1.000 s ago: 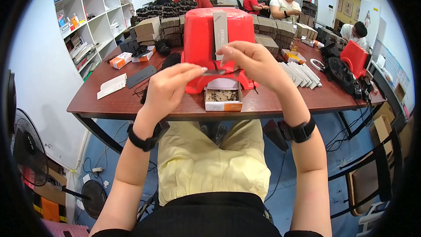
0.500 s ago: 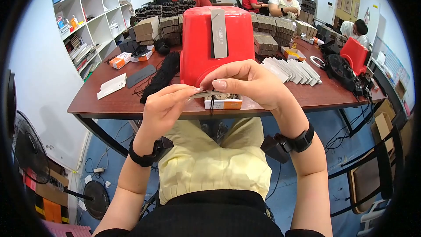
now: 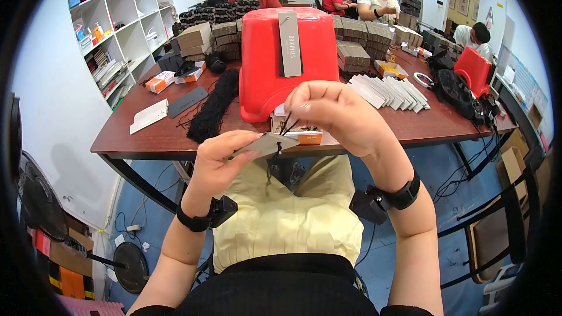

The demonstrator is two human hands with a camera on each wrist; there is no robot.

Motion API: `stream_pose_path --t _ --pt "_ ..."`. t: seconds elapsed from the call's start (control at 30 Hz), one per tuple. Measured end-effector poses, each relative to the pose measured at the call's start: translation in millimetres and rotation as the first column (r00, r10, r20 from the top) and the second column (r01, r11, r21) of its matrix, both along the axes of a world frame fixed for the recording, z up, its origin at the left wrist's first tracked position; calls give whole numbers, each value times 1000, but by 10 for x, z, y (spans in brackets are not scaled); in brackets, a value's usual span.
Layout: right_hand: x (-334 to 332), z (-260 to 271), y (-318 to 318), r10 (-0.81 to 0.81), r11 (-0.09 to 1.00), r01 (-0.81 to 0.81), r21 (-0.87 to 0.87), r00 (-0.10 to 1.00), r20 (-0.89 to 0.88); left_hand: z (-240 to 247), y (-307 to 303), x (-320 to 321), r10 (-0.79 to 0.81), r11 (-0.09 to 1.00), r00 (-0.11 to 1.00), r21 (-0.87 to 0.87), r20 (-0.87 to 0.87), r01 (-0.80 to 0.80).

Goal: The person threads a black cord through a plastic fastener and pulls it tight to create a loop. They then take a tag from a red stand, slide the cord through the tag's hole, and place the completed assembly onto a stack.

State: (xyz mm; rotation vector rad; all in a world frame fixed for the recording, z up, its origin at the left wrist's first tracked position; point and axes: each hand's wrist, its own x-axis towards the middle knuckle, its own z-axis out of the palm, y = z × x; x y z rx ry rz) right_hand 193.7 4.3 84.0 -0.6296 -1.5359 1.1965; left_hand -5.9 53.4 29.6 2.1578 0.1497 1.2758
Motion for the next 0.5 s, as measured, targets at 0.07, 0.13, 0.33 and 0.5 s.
stream_pose_path --t 0.07,0.13,0.33,0.5 --pt "36 13 -15 116 982 -152 -114 955 -273 -70 -20 -20 -31 994 999 -105 -34 27" --pt "30 35 -52 259 856 -491 -163 678 -688 -121 -67 -37 -72 972 993 -228 -90 50" --pt "37 -9 -147 310 875 -481 -60 651 -693 -268 -165 -46 -143 804 990 -581 10 123" --pt "112 -78 -138 124 921 -367 -130 593 -796 -237 -215 -81 -159 761 987 -639 -20 110"
